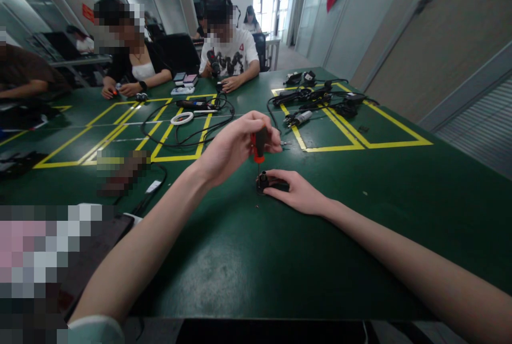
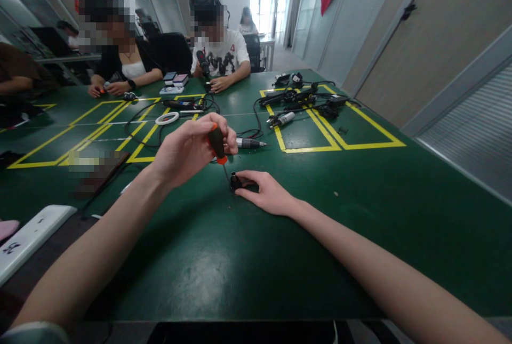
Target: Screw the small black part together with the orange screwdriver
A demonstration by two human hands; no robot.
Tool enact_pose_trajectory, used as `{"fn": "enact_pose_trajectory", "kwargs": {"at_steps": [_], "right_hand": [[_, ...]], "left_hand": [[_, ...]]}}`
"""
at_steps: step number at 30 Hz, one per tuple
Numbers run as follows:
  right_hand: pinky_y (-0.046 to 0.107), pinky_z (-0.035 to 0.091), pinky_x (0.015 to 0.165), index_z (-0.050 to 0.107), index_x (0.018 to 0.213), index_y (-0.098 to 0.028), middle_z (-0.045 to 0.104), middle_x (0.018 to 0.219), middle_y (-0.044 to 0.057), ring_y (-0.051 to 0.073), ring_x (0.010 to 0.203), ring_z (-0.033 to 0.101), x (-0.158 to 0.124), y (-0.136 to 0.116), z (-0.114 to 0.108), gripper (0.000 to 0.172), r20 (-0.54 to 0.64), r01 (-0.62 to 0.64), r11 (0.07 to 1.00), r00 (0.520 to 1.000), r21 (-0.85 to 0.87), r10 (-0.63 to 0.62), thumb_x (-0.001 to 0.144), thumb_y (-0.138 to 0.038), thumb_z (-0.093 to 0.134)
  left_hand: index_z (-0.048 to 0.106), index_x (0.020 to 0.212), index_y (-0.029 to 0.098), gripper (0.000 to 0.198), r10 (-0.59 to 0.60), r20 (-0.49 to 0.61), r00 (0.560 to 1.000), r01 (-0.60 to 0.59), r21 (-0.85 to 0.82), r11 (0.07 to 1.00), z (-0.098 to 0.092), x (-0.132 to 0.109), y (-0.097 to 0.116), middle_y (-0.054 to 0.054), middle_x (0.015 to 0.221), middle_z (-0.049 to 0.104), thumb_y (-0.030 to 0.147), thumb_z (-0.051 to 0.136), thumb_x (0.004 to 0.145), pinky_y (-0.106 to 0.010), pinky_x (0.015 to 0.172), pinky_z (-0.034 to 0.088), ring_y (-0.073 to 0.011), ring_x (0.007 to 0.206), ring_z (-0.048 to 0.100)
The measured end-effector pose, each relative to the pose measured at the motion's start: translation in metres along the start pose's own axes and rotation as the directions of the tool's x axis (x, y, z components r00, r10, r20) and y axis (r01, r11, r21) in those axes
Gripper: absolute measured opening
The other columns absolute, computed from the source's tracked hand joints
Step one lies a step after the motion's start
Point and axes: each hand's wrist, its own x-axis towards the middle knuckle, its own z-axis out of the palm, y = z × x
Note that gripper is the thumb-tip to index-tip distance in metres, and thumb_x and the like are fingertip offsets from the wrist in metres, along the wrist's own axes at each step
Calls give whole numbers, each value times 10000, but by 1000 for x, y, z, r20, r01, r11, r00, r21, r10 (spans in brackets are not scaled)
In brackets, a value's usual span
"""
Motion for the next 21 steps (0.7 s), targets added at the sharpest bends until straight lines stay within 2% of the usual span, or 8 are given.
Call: {"fn": "enact_pose_trajectory", "kwargs": {"at_steps": [4, 6, 9, 11, 17, 21], "right_hand": [[484, 622, 1015, 718, 1224, -176, 789, 1203, 113, 260, 1052, 768, 0, -1, 0, 351, -8, 4, 1000, 1000, -4, -4, 896, -302, 723], [486, 624, 1011, 717, 1220, -171, 789, 1197, 116, 264, 1053, 768, 1, -1, 0, 356, -9, 9, 1000, 1000, 3, -9, 892, -308, 727], [483, 630, 1001, 718, 1223, -175, 789, 1194, 116, 263, 1043, 771, 1, -2, 0, 361, -13, 8, 1000, 1000, 12, -8, 889, -312, 734], [489, 629, 1003, 717, 1234, -180, 789, 1198, 115, 262, 1042, 771, 1, -2, 0, 364, -9, 7, 1000, 1000, 10, -7, 892, -304, 732], [515, 604, 1039, 716, 1258, -162, 771, 1248, 139, 275, 1082, 760, 1, -1, -1, 371, 21, 5, 1000, 1000, 13, -5, 914, -300, 709], [498, 608, 1029, 716, 1250, -158, 775, 1236, 135, 268, 1072, 759, 1, 0, 0, 373, 8, 2, 1000, 1000, 13, -2, 908, -309, 716]], "left_hand": [[507, 884, 195, 207, 6, 18, 1000, -7, 4, 1000, -1, 0, -1, 7, 746, 662, 337, 654, 851, -241, 620, 437, -120, 623, 576], [559, 903, 182, 196, 7, 14, 1000, -6, -9, 1000, -2, 0, -1, 7, 694, 622, 366, 619, 870, -246, 605, 419, -115, 588, 529], [654, 877, 141, 323, -4, 13, 1000, 4, -14, 1000, -3, 1, 0, -20, 657, 572, 445, 545, 883, -273, 599, 422, -132, 581, 507], [675, 828, 130, 350, -10, 12, 1000, 10, -17, 1000, -3, 2, 1, -33, 662, 567, 449, 534, 872, -285, 609, 435, -140, 596, 517], [630, 828, 150, 224, -21, -2, 1000, 21, -21, 1000, -3, 0, 2, -32, 776, 646, 373, 644, 819, -273, 742, 510, -153, 755, 629], [543, 862, 183, 208, -12, 19, 1000, 12, -7, 1000, -1, 0, 0, -13, 773, 673, 352, 657, 818, -261, 680, 490, -148, 704, 639]]}}
